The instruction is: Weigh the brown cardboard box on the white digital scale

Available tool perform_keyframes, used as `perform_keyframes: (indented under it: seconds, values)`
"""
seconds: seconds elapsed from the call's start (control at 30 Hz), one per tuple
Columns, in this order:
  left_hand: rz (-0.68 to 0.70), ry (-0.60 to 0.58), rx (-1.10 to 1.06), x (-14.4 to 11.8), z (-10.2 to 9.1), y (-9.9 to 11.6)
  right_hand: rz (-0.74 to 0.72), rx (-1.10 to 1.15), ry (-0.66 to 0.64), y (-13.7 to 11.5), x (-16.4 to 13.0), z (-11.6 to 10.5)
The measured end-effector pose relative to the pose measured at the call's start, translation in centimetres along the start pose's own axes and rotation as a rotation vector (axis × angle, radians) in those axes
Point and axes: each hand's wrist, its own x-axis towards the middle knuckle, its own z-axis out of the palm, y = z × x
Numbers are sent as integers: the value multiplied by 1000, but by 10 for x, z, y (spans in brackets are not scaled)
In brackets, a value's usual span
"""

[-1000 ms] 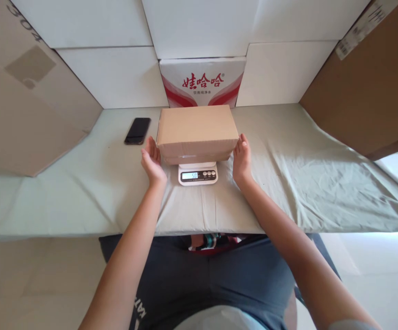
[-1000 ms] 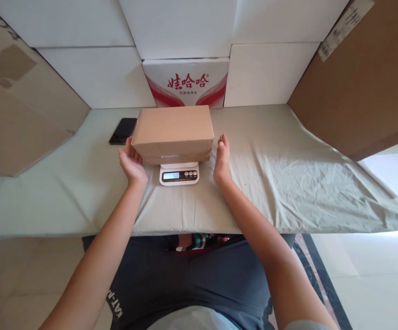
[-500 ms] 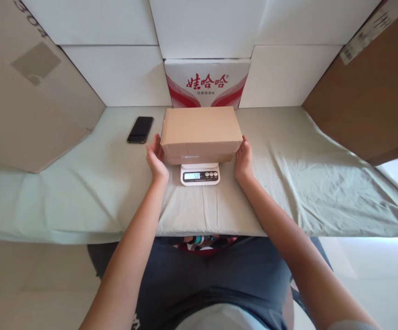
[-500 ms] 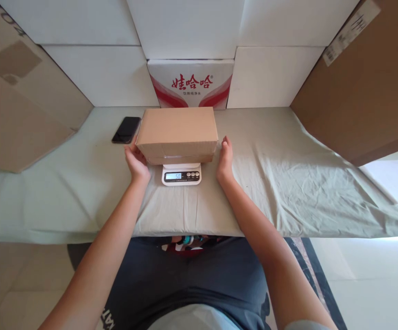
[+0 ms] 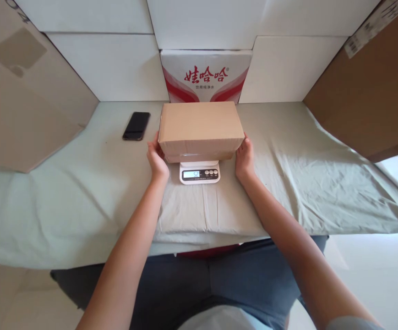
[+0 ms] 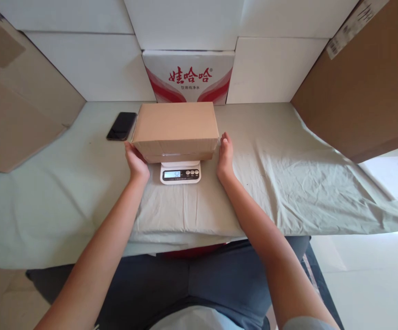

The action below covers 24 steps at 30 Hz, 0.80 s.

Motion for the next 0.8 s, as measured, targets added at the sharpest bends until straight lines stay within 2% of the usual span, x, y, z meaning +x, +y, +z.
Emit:
perform_keyframes:
  seconds: [0.37,0.8]
  values:
    - [-27,16,28,-1,-3,5,-7,-31,-62,-1,-5,3]
    - [10,-15,18,1,-1,4,-34,-19,-97,-3,-7,6]
